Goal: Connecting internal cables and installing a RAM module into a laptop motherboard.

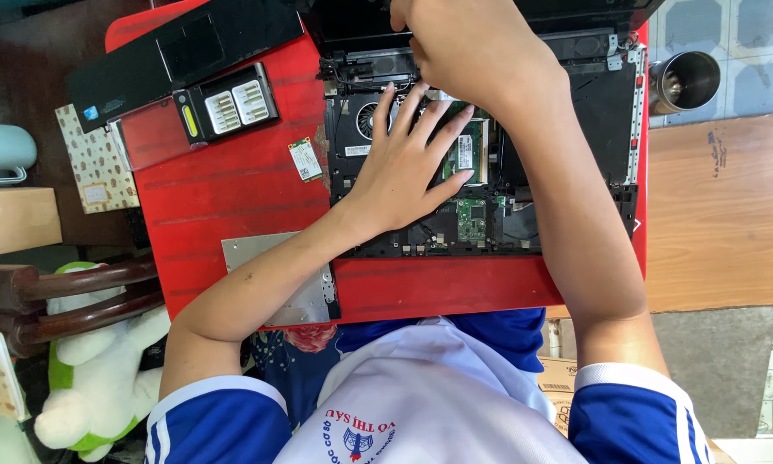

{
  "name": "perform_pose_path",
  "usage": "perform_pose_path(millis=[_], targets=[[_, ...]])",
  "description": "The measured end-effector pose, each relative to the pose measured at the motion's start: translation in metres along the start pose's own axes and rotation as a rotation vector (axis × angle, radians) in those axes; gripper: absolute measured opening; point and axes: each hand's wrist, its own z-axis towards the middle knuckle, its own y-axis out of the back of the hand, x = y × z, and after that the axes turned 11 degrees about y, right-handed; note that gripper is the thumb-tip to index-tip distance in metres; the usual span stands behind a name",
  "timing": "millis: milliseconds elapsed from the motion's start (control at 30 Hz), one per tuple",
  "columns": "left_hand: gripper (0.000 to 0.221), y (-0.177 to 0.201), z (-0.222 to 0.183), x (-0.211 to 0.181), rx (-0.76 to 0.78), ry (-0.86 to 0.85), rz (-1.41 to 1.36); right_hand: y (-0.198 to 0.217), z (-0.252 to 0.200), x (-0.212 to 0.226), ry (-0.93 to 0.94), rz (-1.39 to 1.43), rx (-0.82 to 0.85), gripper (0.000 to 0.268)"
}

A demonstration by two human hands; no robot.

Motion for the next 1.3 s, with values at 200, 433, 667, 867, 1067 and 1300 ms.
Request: perform_pose_path(millis=[200,433,667,867,1067,1300], targets=[[0.063,0.001,0.0,0.0,-0.003,-0.001,-0.006,0.01,0.005,0.0,-0.047,0.101,0.036,0.029],[0.065,-0.001,-0.001,0.001,-0.003,-0.007,0.005,0.029,0.008,0.009,-0.064,0.216,0.092,0.03],[0.065,0.0,0.0,0.0,0.02,0.006,0.025,0.017,0.011,0.003,-0.118,0.296,0.123,0.027],[0.064,0.001,0.0,0.0,0.01,-0.006,0.021,0.013,0.007,0.003,-0.097,0.218,0.071,0.025],[0.065,0.001,0.0,0.0,0.015,0.005,0.03,0.015,0.007,0.002,-0.13,0.275,0.131,0.02],[0.066,0.001,0.0,0.0,0.034,0.005,0.039,0.003,0.004,0.003,-0.107,0.179,0.042,0.009]])
